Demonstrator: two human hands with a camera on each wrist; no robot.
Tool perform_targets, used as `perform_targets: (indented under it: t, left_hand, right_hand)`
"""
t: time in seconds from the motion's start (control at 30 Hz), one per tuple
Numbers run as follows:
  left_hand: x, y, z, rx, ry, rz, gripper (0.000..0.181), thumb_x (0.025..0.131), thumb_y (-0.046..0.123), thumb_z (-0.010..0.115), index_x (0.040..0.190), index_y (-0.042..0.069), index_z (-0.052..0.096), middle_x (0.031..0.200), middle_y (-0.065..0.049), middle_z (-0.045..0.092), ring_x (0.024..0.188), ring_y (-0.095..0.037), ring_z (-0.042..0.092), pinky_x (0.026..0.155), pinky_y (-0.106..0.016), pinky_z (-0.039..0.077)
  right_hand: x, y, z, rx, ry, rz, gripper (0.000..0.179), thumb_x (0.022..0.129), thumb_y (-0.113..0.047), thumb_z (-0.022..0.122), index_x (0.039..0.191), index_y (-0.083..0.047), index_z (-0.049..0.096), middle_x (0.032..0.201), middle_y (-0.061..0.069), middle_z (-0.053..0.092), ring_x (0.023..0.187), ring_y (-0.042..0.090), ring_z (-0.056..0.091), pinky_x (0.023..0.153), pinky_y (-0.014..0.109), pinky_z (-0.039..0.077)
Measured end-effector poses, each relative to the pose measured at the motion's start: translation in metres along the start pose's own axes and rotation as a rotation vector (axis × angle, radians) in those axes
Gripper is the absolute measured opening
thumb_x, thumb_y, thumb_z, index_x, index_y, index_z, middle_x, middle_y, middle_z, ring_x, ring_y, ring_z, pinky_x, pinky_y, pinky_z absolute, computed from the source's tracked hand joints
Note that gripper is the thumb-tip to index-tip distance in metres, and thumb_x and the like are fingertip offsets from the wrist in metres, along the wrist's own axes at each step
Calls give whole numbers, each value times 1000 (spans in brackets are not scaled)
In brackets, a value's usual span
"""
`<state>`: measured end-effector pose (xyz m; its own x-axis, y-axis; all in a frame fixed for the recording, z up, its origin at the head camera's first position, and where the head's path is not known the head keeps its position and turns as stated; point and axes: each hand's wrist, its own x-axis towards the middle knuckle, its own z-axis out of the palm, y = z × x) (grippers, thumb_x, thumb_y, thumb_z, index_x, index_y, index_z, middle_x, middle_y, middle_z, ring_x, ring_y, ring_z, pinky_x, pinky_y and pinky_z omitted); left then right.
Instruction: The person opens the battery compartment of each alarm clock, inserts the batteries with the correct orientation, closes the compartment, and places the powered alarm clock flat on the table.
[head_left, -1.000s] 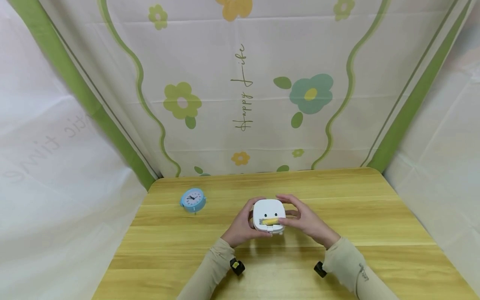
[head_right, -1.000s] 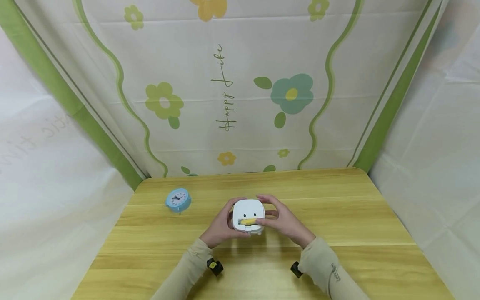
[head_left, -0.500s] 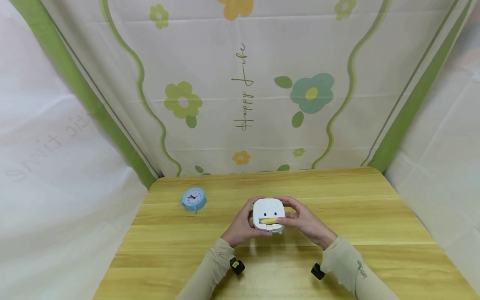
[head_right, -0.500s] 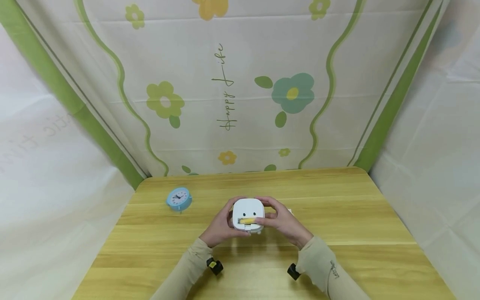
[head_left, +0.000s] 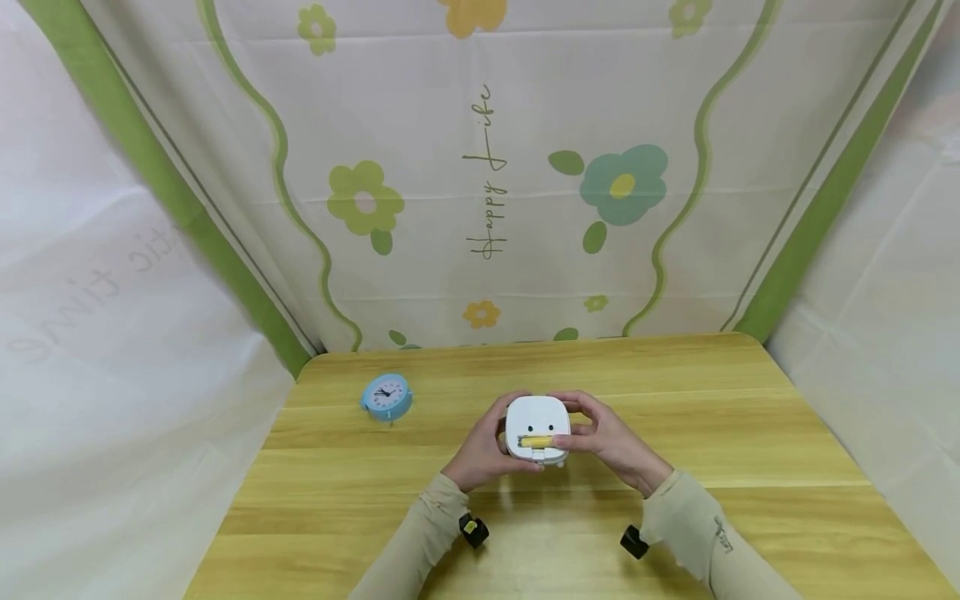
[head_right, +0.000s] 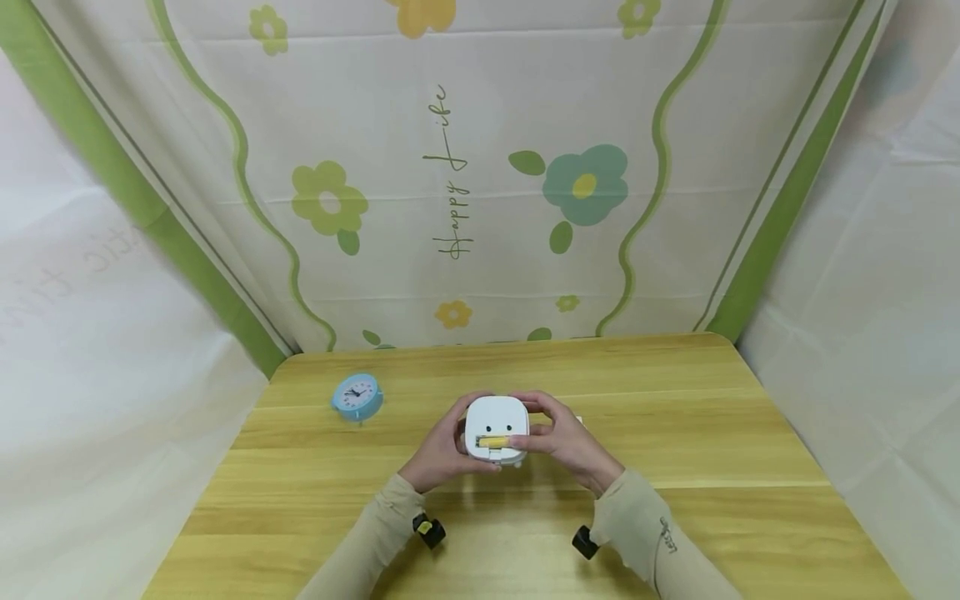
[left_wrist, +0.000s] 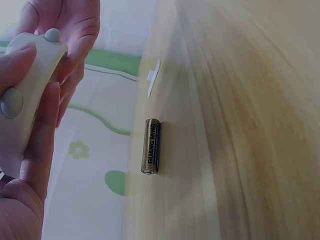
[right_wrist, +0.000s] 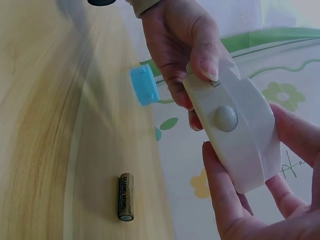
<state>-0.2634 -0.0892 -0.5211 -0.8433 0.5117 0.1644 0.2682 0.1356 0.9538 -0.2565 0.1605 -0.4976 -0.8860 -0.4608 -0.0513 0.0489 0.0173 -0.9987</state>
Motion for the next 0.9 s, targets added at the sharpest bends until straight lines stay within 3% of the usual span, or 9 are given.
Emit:
perform_targets:
  t: [0.9]
  left_hand:
    - [0,7,3,-25,4,-5,103,75,6,93,155,38,37,152,1,43,125,-29,56,88,-33,64]
  right_hand:
    - [-4,-7,10,13,106,-14,73,88,-7,83,152,-5,47,145,26,40,106,27,69,87,38,63]
